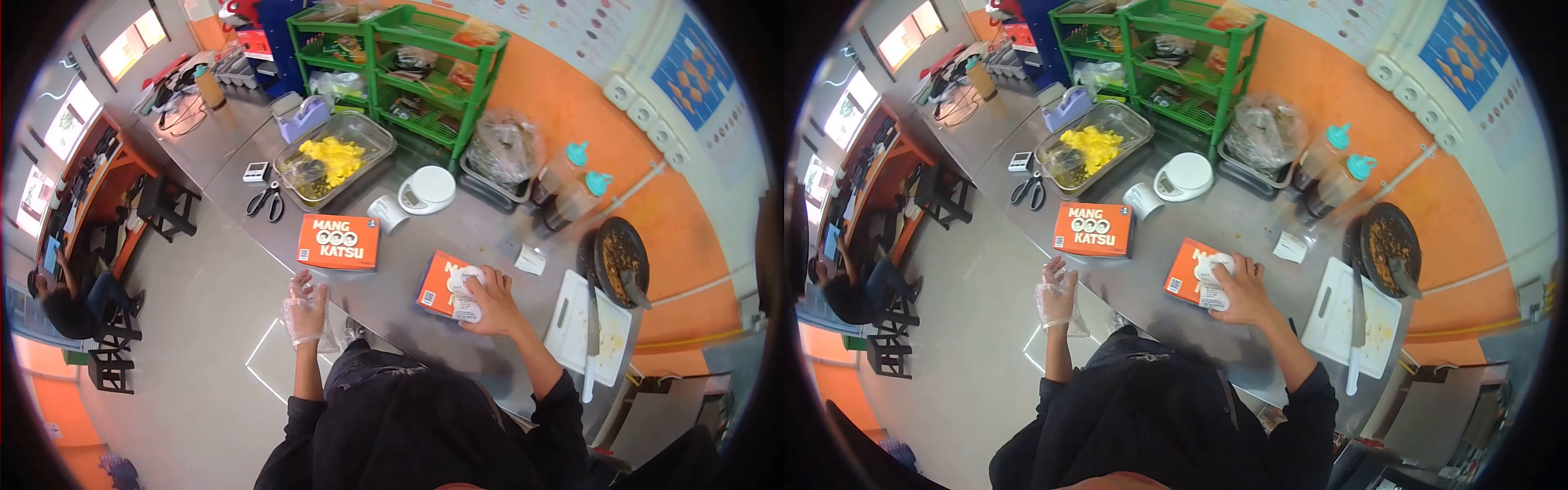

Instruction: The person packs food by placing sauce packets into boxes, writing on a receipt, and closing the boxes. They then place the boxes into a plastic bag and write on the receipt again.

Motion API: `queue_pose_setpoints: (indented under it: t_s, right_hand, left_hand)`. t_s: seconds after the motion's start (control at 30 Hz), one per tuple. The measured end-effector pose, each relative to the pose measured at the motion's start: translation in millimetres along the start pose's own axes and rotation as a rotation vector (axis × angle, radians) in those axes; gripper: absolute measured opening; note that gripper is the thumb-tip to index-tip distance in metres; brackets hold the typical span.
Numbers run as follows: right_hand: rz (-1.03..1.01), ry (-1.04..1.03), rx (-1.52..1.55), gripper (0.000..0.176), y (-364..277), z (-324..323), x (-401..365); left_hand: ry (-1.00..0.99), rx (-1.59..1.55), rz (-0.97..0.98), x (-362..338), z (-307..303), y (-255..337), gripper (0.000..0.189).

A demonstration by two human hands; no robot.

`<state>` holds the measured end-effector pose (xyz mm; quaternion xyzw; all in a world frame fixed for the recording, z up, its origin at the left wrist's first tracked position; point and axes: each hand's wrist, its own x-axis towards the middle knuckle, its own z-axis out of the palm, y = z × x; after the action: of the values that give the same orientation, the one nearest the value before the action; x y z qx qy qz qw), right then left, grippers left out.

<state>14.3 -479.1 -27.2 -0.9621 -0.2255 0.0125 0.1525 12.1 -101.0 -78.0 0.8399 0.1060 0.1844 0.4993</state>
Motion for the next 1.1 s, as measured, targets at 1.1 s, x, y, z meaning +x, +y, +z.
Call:
queue_pose_setpoints:
  t_s: [1.1]
  right_hand:
    - [0.516, 0.07, 1.542, 0.073, -160, 74, 178]
  left_hand:
    - [-0.43, -0.879, -0.613, 98, -26, -82, 0.077]
